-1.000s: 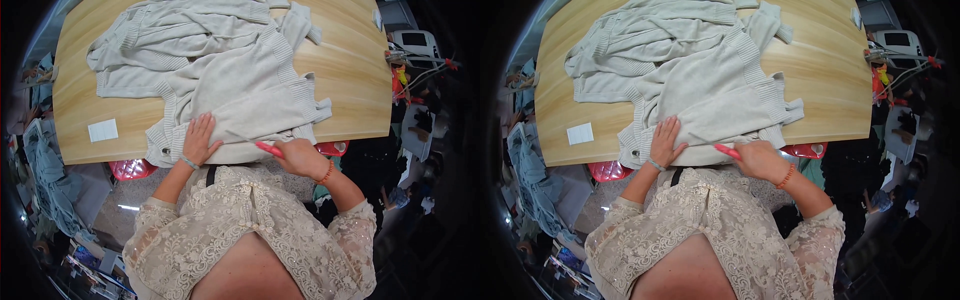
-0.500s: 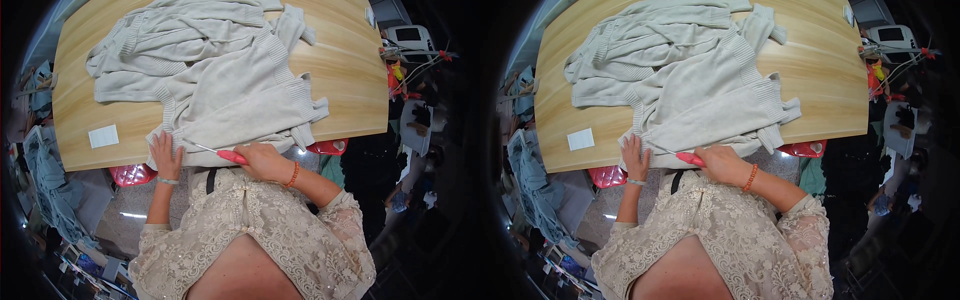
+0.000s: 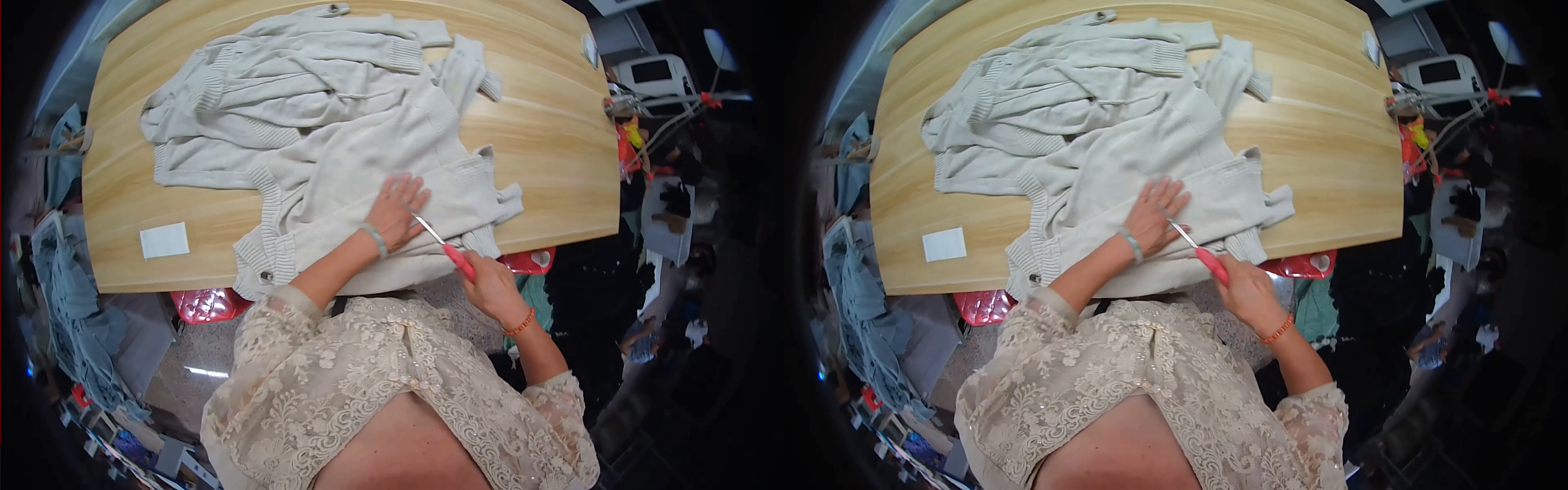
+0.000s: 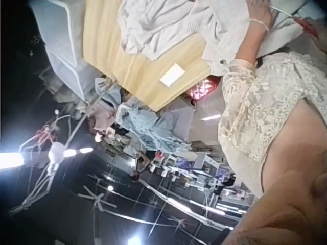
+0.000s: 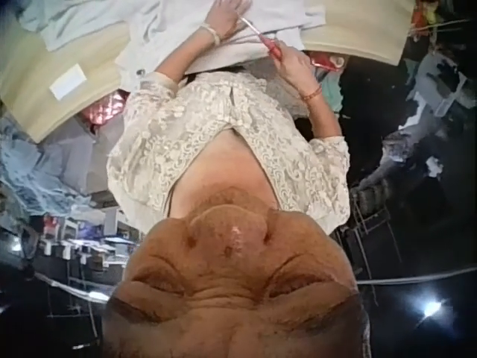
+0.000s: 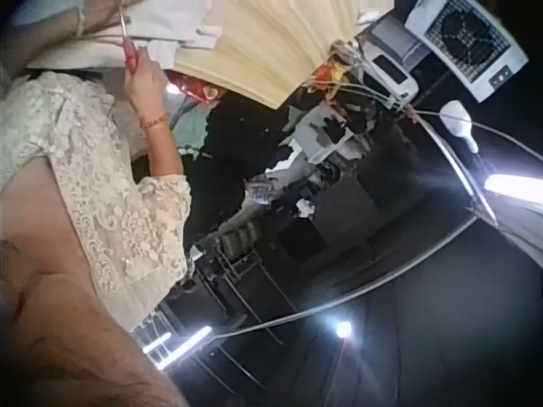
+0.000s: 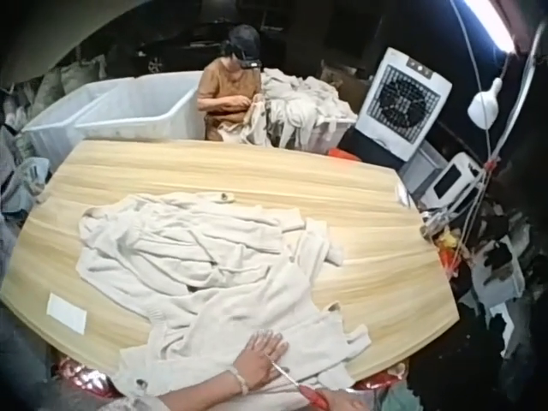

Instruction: Cutting a white knit sweater into pieces using scissors.

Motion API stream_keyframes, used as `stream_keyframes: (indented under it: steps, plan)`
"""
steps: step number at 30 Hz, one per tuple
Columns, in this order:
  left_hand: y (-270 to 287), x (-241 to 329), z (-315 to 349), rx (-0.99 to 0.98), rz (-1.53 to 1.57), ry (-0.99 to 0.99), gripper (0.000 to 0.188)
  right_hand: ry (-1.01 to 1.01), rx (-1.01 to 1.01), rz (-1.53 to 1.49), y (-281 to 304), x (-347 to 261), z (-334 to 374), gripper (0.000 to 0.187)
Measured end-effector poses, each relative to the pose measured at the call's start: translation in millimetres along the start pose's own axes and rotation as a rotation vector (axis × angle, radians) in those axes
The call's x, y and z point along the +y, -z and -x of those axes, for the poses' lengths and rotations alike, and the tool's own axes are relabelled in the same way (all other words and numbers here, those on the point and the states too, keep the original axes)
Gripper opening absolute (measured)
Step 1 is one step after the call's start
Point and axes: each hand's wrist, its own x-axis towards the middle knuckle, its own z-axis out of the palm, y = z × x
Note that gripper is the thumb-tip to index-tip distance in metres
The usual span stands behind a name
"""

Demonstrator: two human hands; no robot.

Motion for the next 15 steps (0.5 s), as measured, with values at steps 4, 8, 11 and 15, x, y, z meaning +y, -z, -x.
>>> stream_keyframes:
  steps: [4,8,11,15]
  plan:
    - [-8.1,-5.7,-26.3,-0.030,0.061,0.112,0.057,-0.170,-0.053,0.133,17.1,23.6,14.3,0.024]
    - [-15.6,-22.9,-12.6,0.042,0.210,0.055,0.051,-0.097,-0.157,0.080,36.7,21.4,18.7,0.024]
    - [7.0,-34.5,12.3,0.529,0.271,0.066,0.053,-0.103,-0.126,-0.026,20.2,24.5,6.4,0.020]
    - [56.9,-102.9,70.4,0.707,-0.182,0.590,0.076,0.025,0.209,-0.163,-1.4,26.9,-19.8,0.028]
